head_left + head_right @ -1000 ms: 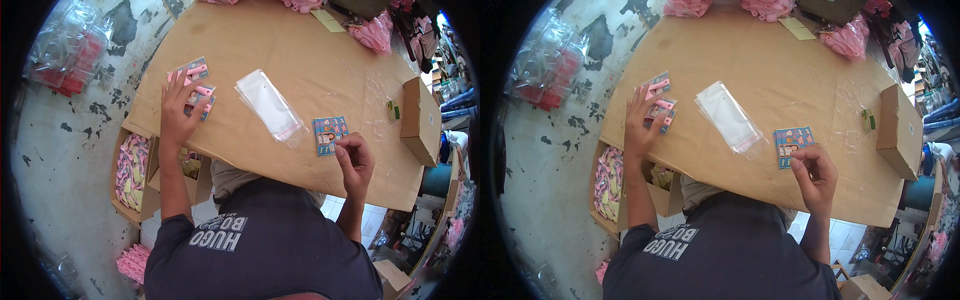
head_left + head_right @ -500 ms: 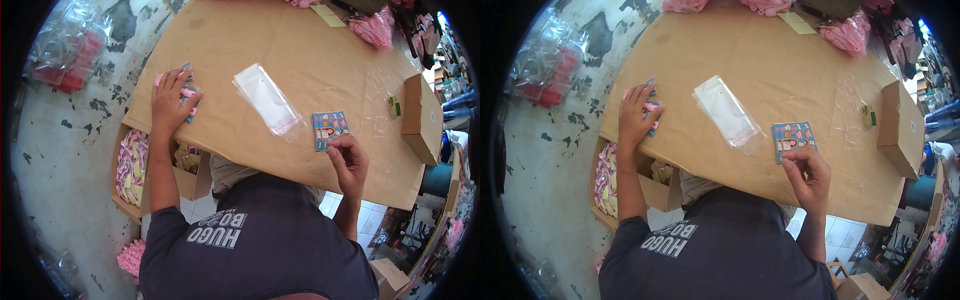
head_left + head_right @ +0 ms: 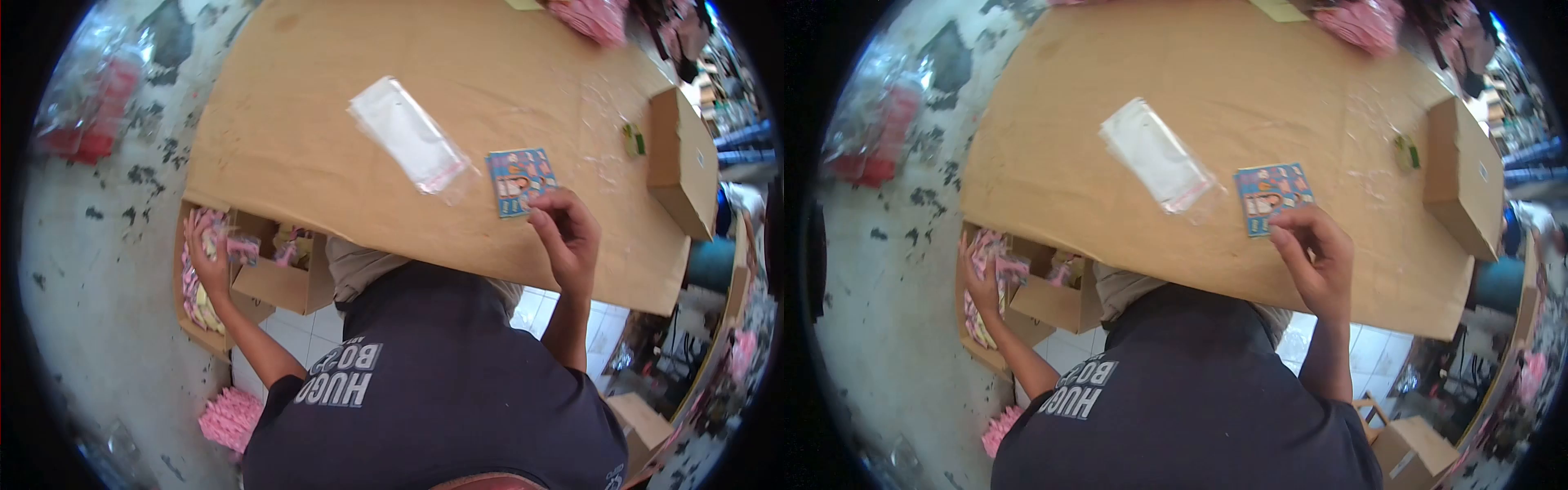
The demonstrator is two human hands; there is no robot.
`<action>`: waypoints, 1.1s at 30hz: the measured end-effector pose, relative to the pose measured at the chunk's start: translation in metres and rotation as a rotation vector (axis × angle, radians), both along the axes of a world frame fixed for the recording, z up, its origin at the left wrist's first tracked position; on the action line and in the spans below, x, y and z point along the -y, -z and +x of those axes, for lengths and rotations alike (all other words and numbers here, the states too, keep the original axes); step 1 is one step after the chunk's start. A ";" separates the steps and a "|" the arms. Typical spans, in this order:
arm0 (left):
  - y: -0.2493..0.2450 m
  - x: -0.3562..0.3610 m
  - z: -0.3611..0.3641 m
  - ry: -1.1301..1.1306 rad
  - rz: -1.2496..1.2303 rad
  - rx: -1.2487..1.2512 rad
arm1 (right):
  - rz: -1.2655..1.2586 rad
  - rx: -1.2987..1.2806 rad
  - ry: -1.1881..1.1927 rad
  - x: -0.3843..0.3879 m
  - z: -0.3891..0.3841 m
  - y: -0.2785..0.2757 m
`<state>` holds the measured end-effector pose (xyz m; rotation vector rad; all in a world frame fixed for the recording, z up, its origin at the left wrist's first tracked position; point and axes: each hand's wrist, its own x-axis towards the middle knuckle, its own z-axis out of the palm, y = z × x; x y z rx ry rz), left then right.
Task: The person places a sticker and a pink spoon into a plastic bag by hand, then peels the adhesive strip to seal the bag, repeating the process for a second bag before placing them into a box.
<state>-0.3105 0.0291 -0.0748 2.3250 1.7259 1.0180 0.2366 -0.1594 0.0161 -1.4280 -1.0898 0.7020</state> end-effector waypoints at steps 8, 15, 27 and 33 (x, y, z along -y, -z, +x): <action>0.033 0.006 -0.006 -0.106 -0.046 0.021 | -0.001 0.207 0.036 0.006 0.019 -0.019; 0.005 -0.015 0.021 -0.251 0.264 0.351 | -0.108 0.574 0.229 0.019 0.036 -0.025; -0.090 -0.096 0.153 0.350 -0.189 0.136 | -0.301 0.984 0.126 0.018 0.117 -0.022; -0.051 -0.197 0.233 0.402 -0.278 -0.413 | -0.227 0.930 -0.098 -0.093 0.121 0.004</action>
